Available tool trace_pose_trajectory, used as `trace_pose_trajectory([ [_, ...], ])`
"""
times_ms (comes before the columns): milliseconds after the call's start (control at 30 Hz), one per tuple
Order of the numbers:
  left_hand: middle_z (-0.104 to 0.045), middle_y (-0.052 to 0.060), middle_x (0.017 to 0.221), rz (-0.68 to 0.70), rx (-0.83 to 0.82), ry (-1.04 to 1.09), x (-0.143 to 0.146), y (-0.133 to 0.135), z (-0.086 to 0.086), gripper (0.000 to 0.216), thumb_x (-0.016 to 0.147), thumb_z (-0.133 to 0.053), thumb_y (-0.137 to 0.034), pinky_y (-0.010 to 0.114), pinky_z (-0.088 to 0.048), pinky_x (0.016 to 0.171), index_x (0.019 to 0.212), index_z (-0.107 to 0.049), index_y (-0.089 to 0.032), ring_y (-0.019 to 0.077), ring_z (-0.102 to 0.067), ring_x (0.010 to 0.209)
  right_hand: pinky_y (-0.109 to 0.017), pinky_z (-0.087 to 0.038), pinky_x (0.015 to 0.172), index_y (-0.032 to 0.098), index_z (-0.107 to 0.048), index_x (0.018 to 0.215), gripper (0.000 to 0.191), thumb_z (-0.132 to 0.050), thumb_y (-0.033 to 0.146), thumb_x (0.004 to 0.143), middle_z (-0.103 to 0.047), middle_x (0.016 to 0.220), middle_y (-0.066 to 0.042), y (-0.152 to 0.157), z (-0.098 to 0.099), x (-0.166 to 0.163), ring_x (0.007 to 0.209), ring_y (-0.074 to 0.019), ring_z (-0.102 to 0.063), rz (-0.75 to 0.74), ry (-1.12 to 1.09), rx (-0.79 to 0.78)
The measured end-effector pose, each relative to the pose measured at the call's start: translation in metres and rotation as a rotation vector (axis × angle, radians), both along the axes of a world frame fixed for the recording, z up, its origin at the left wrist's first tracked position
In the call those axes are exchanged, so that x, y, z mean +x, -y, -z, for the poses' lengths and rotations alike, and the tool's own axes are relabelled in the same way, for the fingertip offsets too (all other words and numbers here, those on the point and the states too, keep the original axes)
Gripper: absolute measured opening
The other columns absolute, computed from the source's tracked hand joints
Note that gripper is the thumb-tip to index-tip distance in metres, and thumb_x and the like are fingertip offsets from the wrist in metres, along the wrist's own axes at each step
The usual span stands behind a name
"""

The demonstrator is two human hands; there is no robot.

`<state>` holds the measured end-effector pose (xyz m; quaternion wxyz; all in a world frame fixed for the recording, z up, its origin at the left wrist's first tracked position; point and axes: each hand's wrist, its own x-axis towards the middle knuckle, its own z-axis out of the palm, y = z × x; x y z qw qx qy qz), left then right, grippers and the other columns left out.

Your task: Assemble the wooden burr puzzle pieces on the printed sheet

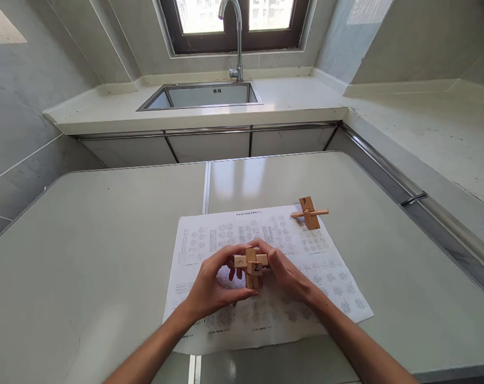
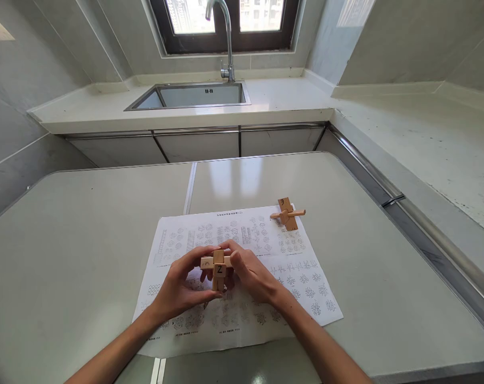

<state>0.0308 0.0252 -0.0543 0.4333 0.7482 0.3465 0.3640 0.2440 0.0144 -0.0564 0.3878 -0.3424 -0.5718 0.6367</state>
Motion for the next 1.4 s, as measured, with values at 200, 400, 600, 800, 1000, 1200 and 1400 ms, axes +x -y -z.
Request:
trace_pose_trajectory([
  [200,-0.074,0.003,0.101,-0.105,-0.215,0.124,-0.002,-0.003,-0.003,0.071,0.075,-0.096,-0.034,0.031,-0.058,0.078,0.136,-0.062,-0.026,0.0144,-0.062,0.075,-0.03,-0.049,0.066,0.024,-0.055,0.117,0.045,-0.037,0.065,0.111,-0.067,0.077,0.0,-0.001,0.006,-0.002,0.065,-0.0173,-0.064,0.178,0.14,0.178],
  [400,-0.071,0.0,0.095,-0.097,-0.279,0.129,-0.001,-0.003,-0.005,0.069,0.076,-0.095,-0.033,0.035,-0.057,0.087,0.136,-0.061,-0.027,0.0147,-0.06,0.076,-0.028,-0.043,0.064,0.023,-0.059,0.091,0.038,-0.042,0.049,0.113,-0.063,0.076,0.0,-0.002,0.006,-0.002,0.065,-0.0155,-0.057,0.271,0.281,0.347],
  [600,-0.068,0.0,0.095,-0.093,-0.24,0.064,-0.001,-0.003,-0.005,0.07,0.08,-0.092,-0.035,0.033,-0.055,0.081,0.141,-0.059,-0.029,0.015,-0.058,0.077,-0.028,-0.041,0.062,0.023,-0.053,0.075,0.05,-0.042,0.053,0.113,-0.06,0.067,0.001,-0.003,0.009,-0.002,0.059,-0.0143,-0.053,0.284,0.272,0.288],
  [800,-0.068,0.0,0.094,-0.077,-0.238,0.043,-0.002,-0.003,-0.006,0.07,0.083,-0.09,-0.035,0.033,-0.055,0.082,0.145,-0.058,-0.031,0.0153,-0.059,0.078,-0.029,-0.041,0.059,0.023,-0.053,0.072,0.054,-0.044,0.059,0.111,-0.06,0.063,0.001,-0.004,0.005,0.0,0.056,-0.0141,-0.053,0.217,0.188,0.151],
  [1000,-0.068,0.004,0.113,-0.058,-0.287,0.067,-0.004,-0.004,-0.003,0.074,0.086,-0.088,-0.037,0.031,-0.056,0.08,0.151,-0.053,-0.033,0.0132,-0.058,0.077,-0.029,-0.046,0.058,0.022,-0.058,0.077,0.053,-0.051,0.065,0.106,-0.062,0.066,0.001,-0.006,0.0,0.0,0.055,-0.0135,-0.055,0.091,0.026,0.006],
  [1200,-0.049,0.014,0.154,-0.05,-0.3,0.13,-0.002,-0.006,-0.003,0.074,0.094,-0.079,-0.043,0.028,-0.054,0.072,0.157,-0.041,-0.033,0.011,-0.06,0.08,-0.023,-0.036,0.039,0.018,-0.066,0.088,0.05,-0.06,0.066,0.099,-0.062,0.071,0.0,-0.016,0.001,0.006,0.046,-0.0097,-0.049,0.179,-0.26,-0.367],
  [1400,-0.053,0.014,0.148,-0.041,-0.308,0.1,-0.001,-0.006,-0.008,0.061,0.097,-0.075,-0.047,0.029,-0.053,0.076,0.149,-0.048,-0.029,0.0126,-0.06,0.082,-0.016,-0.031,0.034,0.02,-0.062,0.088,0.04,-0.078,0.057,0.087,-0.057,0.073,0.004,-0.026,0.007,0.017,0.047,-0.0065,-0.045,0.433,-0.472,-0.575],
])
